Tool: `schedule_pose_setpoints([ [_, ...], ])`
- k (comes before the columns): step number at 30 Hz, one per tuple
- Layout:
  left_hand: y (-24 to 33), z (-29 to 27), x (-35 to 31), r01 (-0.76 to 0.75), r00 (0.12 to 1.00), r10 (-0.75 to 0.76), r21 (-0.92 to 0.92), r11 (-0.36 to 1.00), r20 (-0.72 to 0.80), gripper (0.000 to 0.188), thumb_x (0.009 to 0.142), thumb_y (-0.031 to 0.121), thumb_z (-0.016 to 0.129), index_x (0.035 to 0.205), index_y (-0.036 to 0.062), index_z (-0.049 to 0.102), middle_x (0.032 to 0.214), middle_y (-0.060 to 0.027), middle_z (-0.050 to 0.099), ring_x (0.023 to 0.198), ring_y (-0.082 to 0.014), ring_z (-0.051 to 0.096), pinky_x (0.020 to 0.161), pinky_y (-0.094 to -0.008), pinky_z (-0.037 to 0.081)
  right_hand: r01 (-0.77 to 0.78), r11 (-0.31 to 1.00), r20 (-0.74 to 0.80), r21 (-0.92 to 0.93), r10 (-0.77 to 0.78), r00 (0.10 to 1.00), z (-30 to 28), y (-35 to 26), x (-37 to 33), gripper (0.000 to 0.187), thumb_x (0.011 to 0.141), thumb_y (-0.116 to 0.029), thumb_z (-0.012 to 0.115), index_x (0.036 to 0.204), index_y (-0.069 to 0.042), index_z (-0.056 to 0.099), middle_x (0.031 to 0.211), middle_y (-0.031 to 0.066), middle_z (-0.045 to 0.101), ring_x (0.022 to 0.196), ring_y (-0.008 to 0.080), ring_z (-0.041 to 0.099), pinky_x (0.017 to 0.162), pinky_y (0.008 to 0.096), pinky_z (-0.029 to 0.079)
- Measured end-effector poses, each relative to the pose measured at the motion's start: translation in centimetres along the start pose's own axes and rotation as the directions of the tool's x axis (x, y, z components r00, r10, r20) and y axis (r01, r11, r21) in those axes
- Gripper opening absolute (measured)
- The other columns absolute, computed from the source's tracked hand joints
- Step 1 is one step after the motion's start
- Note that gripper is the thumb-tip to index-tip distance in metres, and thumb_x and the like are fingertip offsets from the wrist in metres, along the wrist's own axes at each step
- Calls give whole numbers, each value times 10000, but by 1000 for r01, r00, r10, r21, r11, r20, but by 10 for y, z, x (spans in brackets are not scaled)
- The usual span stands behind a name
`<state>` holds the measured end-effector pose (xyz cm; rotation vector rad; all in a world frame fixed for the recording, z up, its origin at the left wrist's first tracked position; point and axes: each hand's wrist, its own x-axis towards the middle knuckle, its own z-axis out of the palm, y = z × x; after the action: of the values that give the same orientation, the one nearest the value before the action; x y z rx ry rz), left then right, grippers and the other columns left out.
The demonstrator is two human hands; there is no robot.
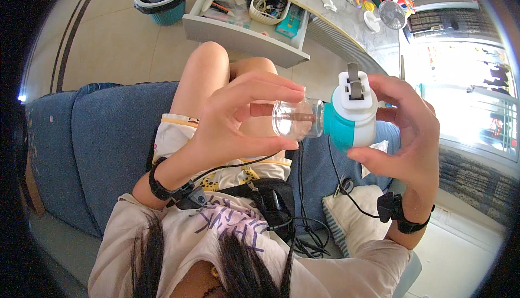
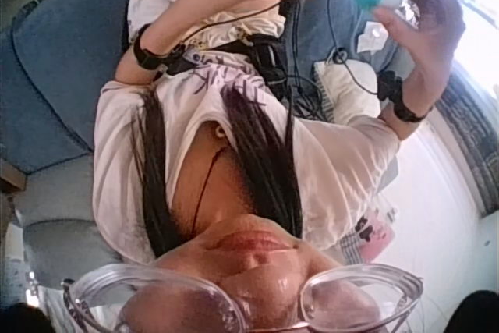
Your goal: Clean and reassemble a liquid mosquito repellent diffuser unit.
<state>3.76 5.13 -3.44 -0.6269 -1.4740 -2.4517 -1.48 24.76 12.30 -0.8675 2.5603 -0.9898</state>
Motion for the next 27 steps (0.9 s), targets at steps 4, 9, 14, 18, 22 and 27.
schedule_pose_setpoints([
  [4,5,3,-2,182,983,-179,-157,971,37,543,666,-25,750,1159,-2,524,1182,-116,532,1092,-200,529,905,-335,476,115,992,60,-47,-112,992,-3,-2,6,722,527,-157,811,1153,49,517,1096,145,560,1003,222,573,821,358,511],
  [9,7,0,-1,435,900,-409,-370,821,152,518,730,-5,701,1199,-21,484,1184,-132,520,1084,-212,531,896,-342,475,159,986,121,-40,-154,981,-1,-7,8,679,517,-110,766,1141,28,538,1068,149,573,993,228,579,837,362,502],
  [14,6,0,-2,419,907,-395,-383,823,145,534,791,90,672,1259,10,428,1169,-135,533,1083,-216,533,890,-329,475,124,992,90,-13,-122,988,1,-8,8,672,499,-75,736,1136,20,542,1059,151,576,997,237,578,843,366,498],
  [18,5,-1,-1,441,893,-418,-508,740,166,535,831,179,638,1283,30,395,1176,-150,542,1080,-226,544,888,-314,473,168,986,90,-14,-166,982,-1,-7,9,676,495,-71,739,1135,24,542,1058,154,577,993,240,578,843,364,498],
  [22,10,-4,1,666,718,-616,-579,470,325,506,845,235,619,1258,33,407,1171,-166,554,1069,-241,560,863,-306,489,198,980,107,-11,-195,975,-2,-5,10,678,501,-56,749,1139,34,537,1068,159,574,1002,241,571,846,363,495],
  [27,-2,2,-5,447,886,-443,-509,736,137,498,791,123,680,1215,21,441,1197,-171,533,1069,-253,558,849,-328,511,137,991,80,-4,-136,987,1,-2,8,695,509,-47,772,1153,40,525,1098,159,563,1022,241,561,851,363,491],
])
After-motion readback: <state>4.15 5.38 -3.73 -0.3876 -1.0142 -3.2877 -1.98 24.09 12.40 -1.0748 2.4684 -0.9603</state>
